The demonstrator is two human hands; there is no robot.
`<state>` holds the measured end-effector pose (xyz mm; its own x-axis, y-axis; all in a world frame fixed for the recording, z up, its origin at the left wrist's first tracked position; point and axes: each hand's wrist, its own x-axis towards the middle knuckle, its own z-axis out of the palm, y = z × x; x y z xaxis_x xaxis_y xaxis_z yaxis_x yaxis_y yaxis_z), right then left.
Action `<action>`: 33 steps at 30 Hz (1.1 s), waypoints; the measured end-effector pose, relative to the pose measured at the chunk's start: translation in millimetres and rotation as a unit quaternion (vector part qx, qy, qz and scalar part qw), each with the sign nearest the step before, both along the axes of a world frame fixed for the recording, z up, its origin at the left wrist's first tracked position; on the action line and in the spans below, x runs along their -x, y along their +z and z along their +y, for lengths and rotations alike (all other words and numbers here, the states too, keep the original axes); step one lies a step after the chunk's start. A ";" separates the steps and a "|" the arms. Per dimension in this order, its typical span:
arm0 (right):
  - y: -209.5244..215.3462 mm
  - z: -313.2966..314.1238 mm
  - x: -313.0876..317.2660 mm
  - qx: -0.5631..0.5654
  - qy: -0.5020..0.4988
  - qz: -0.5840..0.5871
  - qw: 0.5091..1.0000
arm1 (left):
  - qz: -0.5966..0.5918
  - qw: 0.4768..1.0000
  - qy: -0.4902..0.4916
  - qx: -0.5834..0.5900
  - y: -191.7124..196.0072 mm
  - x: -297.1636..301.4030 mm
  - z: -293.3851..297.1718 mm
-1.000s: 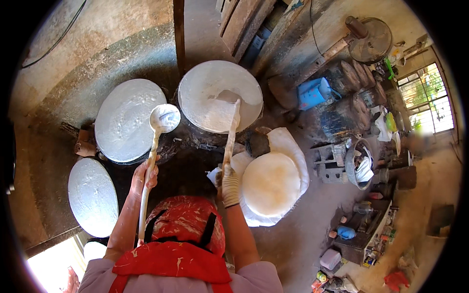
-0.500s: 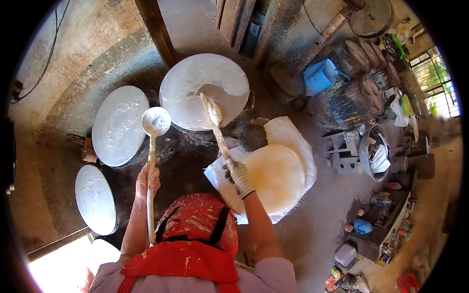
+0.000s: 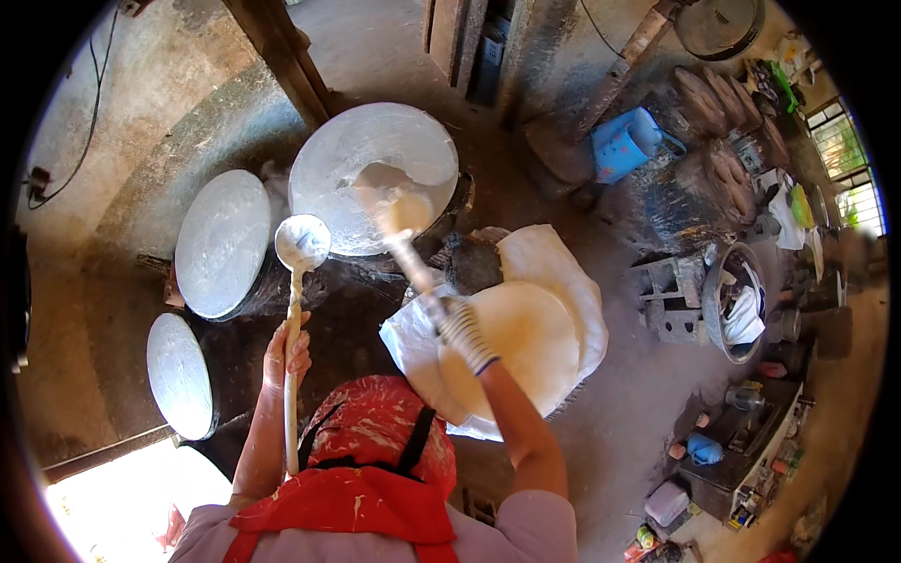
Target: The person spreads white batter onto multiple heated circular steaming surfaces using a ladle and then uses a long thin stick to lift and move the thin sheets onto a drying rack.
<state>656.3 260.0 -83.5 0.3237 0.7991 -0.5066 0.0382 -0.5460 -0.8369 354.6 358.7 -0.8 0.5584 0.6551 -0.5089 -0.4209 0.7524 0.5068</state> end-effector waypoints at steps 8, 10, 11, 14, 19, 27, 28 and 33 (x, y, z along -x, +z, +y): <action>-16.6 -9.3 -53.3 0.079 0.065 -0.039 0.994 | -0.001 1.000 0.023 -0.008 0.9 -4.3 -5.9; -18.8 4.4 -91.0 0.077 0.057 -0.052 0.994 | 0.002 1.000 0.025 -0.004 0.4 -5.4 -6.8; -23.4 12.8 -106.9 0.068 0.046 -0.057 0.995 | 0.002 1.000 0.028 0.000 -1.0 -6.0 -6.7; -2.8 47.3 -132.6 0.093 -0.048 -0.002 0.995 | 0.002 0.999 0.037 0.005 -3.2 -3.5 -9.3; 0.4 3.1 -66.0 0.071 0.145 -0.008 0.987 | -0.008 0.999 0.046 0.018 -5.4 -1.5 -13.6; -30.6 -28.2 -64.6 0.064 0.123 0.018 0.990 | -0.012 0.999 0.021 0.027 -6.6 -9.9 -12.3; -31.3 -24.7 -70.7 0.115 0.091 0.009 0.989 | -0.008 1.000 0.018 0.024 -2.9 -11.1 -11.6; -10.1 18.5 -133.3 0.132 0.031 0.011 0.991 | -0.010 0.999 0.038 0.022 -2.8 -2.3 -18.4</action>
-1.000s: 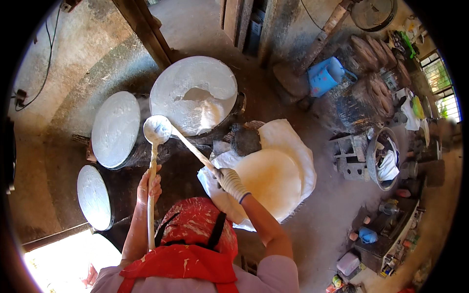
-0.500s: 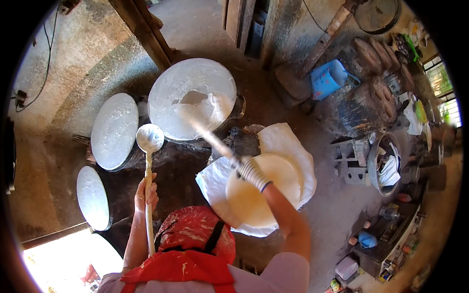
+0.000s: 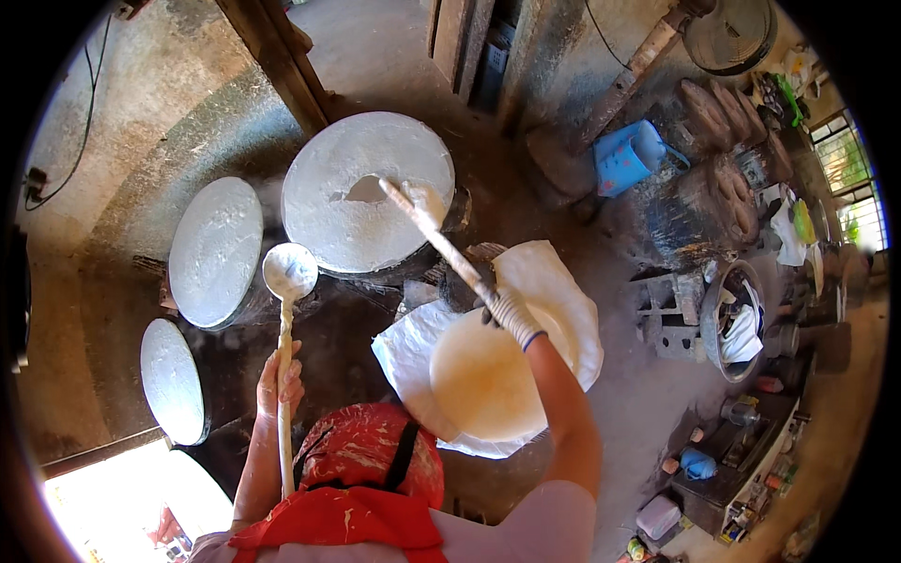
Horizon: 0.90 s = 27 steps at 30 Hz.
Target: The person spreads white batter onto multiple heated circular steaming surfaces using a ladle and then uses a long thin stick to lift and move the thin sheets onto a drying rack.
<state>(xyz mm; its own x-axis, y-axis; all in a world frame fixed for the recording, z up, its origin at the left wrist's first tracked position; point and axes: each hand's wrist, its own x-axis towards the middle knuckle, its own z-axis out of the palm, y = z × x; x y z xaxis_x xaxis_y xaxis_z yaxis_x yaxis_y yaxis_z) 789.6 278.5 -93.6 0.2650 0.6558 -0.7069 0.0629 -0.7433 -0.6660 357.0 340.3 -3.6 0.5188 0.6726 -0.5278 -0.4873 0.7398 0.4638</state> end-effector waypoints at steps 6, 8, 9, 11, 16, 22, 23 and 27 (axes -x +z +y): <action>3.1 92.5 -38.5 -0.069 0.037 -0.080 0.994 | 0.002 1.000 0.024 0.018 -1.3 13.9 -3.9; -2.1 128.4 -49.7 -0.054 0.035 -0.150 0.987 | -0.001 1.000 0.025 0.012 -4.4 16.8 -5.0; 8.5 145.5 -44.9 -0.053 0.084 -0.235 0.967 | -0.003 0.999 0.030 0.015 -4.1 18.3 -5.8; 26.8 147.8 -8.4 -0.196 0.115 -0.339 0.913 | -0.005 0.999 0.042 0.021 -2.0 22.9 -7.7; 26.9 100.5 -5.6 -0.454 0.044 -0.438 0.775 | -0.017 0.999 0.032 0.007 7.0 22.7 -8.1; 23.8 86.6 74.7 -0.243 0.172 -0.399 0.867 | -0.030 0.999 0.011 0.000 9.2 22.8 -5.7; 16.9 84.5 73.8 -0.330 0.142 -0.352 0.864 | -0.039 0.999 -0.001 -0.001 8.3 20.0 -3.8; -40.7 58.5 50.5 -0.415 -0.057 -0.294 0.859 | -0.041 0.999 -0.024 0.005 15.0 17.3 -3.1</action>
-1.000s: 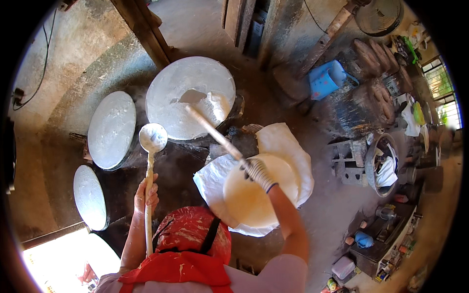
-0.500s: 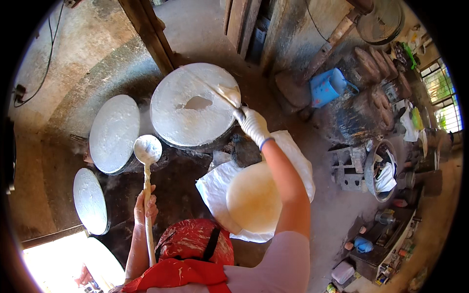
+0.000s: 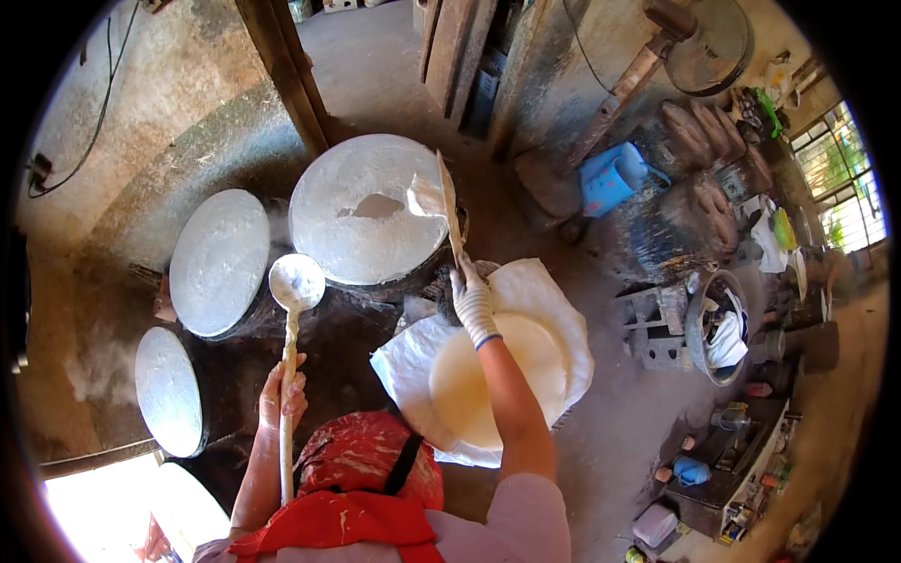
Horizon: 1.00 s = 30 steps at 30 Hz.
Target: The person spreads white batter onto multiple heated circular steaming surfaces using a ladle and then uses a long thin stick to lift and move the thin sheets onto a drying rack.
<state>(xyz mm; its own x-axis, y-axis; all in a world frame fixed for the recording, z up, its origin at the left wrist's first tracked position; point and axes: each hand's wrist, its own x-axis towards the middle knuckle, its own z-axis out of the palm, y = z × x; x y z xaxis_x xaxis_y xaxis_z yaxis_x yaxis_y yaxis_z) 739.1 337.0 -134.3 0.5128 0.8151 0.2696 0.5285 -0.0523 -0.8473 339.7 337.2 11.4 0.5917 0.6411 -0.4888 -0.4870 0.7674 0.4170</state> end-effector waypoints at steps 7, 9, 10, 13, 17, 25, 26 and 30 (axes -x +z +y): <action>7.9 27.9 91.4 -0.032 0.041 0.057 0.997 | -0.012 0.999 0.004 0.033 -7.6 13.1 5.2; 36.4 33.5 100.4 0.014 0.036 0.056 0.998 | -0.013 0.999 0.011 0.036 -7.1 23.5 6.6; 45.5 35.3 99.6 0.037 0.034 0.055 0.997 | -0.012 0.999 0.014 0.031 -4.4 29.8 6.8; 0.1 22.8 44.2 0.005 -0.097 0.011 0.995 | -0.033 0.999 0.002 0.025 0.4 30.2 10.8; 19.5 54.7 87.8 0.047 -0.008 0.002 0.999 | -0.029 0.999 0.010 0.030 -6.6 47.4 15.2; 29.5 20.1 82.7 0.042 -0.113 0.019 0.992 | -0.044 0.999 0.000 0.022 3.4 49.1 28.8; -1.4 7.1 69.0 0.031 -0.115 0.032 0.992 | -0.052 0.998 -0.010 0.025 1.3 42.8 30.7; -0.1 21.5 109.6 0.065 -0.049 0.085 0.993 | -0.036 0.999 0.000 0.022 -1.2 39.3 35.3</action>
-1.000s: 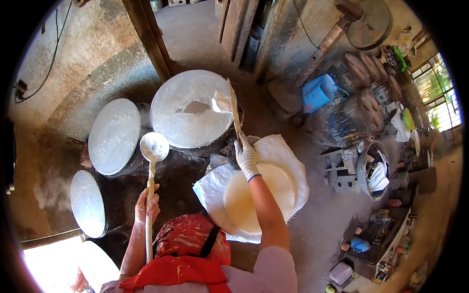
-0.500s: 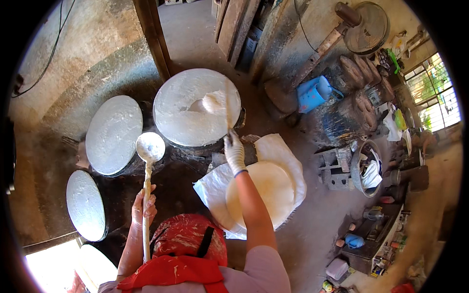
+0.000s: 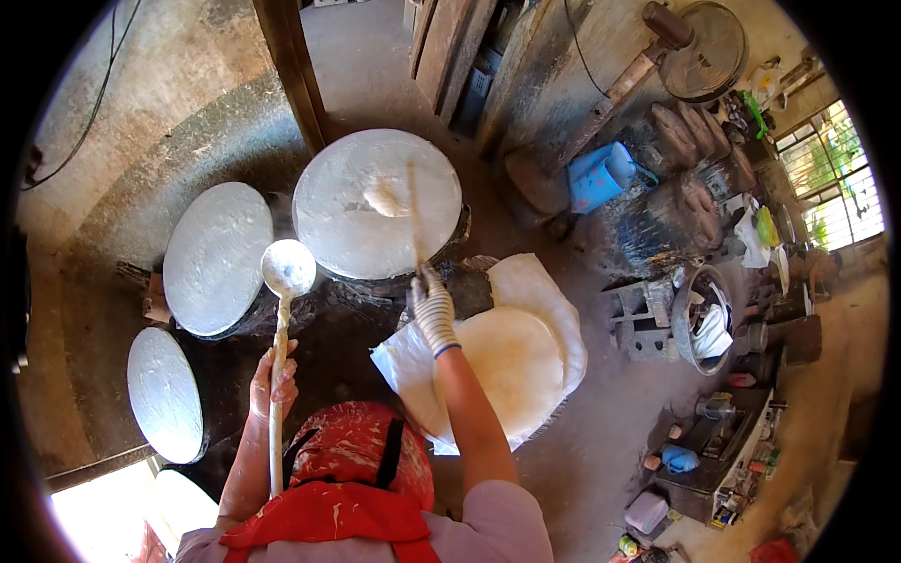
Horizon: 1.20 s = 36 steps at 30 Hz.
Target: The person spreads white batter onto multiple heated circular steaming surfaces using a ladle and then uses a long thin stick to lift and move the thin sheets onto a drying rack.
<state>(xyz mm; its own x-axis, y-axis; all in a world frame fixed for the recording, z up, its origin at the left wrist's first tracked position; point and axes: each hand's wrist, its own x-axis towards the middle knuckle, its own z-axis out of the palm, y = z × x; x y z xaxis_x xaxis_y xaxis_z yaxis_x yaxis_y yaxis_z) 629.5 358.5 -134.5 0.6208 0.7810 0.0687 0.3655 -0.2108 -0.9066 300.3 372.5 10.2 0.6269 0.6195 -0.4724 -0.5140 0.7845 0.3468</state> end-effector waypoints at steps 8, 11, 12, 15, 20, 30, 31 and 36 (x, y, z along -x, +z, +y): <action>19.1 15.5 25.2 0.003 0.132 0.054 0.990 | 0.004 1.000 -0.008 0.005 4.7 -34.6 5.4; 47.1 16.4 -22.7 0.038 0.074 -0.050 0.995 | 0.036 0.999 -0.013 -0.029 3.9 -41.6 16.8; 33.8 17.7 -47.7 0.022 0.082 -0.004 0.996 | 0.046 0.998 -0.023 -0.042 0.7 -48.4 23.9; 22.5 38.0 -78.2 0.018 0.155 -0.057 0.986 | 0.054 0.997 -0.036 -0.044 -16.2 -58.1 61.7; 36.1 26.5 -84.0 0.053 0.327 0.047 0.942 | 0.192 0.967 -0.068 -0.150 -42.8 -73.3 147.6; 63.1 -52.1 -44.8 0.129 0.095 0.270 0.950 | 0.400 0.883 -0.162 -0.184 -48.0 -84.4 180.6; 59.2 -51.9 -32.5 0.220 0.059 0.298 0.927 | 0.381 0.892 -0.167 -0.177 -55.0 -80.5 176.8; 39.7 -50.1 94.0 0.104 0.060 0.441 0.889 | 0.354 0.927 -0.097 -0.076 -44.2 -100.0 123.5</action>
<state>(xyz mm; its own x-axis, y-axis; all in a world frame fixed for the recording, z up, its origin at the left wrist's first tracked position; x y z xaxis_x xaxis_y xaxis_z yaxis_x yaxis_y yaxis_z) 535.5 308.4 -94.8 0.2734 0.7838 -0.5576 -0.4374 -0.4150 -0.7978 400.3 496.0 -34.0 0.3003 0.6211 -0.7239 0.0303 0.7523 0.6581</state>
